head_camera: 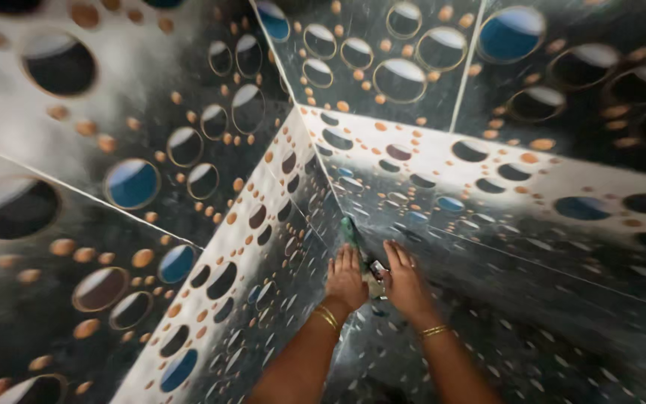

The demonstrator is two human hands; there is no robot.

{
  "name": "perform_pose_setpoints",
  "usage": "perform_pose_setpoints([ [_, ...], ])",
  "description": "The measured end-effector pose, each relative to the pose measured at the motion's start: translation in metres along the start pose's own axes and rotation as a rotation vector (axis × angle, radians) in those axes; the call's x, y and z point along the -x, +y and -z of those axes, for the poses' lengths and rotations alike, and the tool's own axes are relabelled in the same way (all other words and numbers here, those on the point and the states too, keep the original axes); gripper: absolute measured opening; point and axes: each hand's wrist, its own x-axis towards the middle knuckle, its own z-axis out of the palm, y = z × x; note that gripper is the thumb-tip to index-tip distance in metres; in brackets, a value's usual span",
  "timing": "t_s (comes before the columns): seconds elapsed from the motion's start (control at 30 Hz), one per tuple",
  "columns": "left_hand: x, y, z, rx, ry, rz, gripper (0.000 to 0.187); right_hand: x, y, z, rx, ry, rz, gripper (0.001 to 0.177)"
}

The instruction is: The person picks up soap, a toothbrush, and a cleaning brush by hand, placing them on shelves and ledges in a bathroom before wiping down a shelf surface with their hands.

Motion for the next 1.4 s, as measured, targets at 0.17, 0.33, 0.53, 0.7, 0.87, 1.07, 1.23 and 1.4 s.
perform_pose_setpoints([
  [0.17,-0.056,-0.024,-0.015,-0.043,0.095,0.007,0.105,-0.026,0.039,-0.063,0.055,0.041,0.127,0.068],
  [0.33,-0.093,-0.031,-0.023,-0.082,0.148,-0.023,0.114,-0.046,0.060,-0.091,0.178,0.005,0.168,0.070],
  [0.53,-0.117,-0.030,-0.047,0.056,0.127,0.087,0.110,-0.050,0.068,-0.089,0.265,-0.017,0.180,0.068],
  [0.7,-0.120,-0.042,-0.100,0.215,0.219,0.015,0.041,-0.026,0.072,-0.079,0.144,-0.067,0.143,0.072],
  [0.87,-0.057,0.004,-0.035,0.512,0.256,-0.135,0.042,0.002,0.068,-0.057,-0.020,-0.080,0.083,0.078],
  [1.07,0.018,0.088,0.087,0.764,0.389,-0.301,0.035,0.032,0.032,0.020,-0.006,0.060,-0.036,0.056],
  [1.23,0.068,0.187,0.188,0.955,0.276,-0.367,0.042,0.054,-0.023,0.155,0.047,0.284,-0.071,0.058],
  [1.4,0.118,0.301,0.271,1.018,0.341,-0.671,0.044,0.092,-0.082,0.317,0.154,0.404,-0.170,0.053],
])
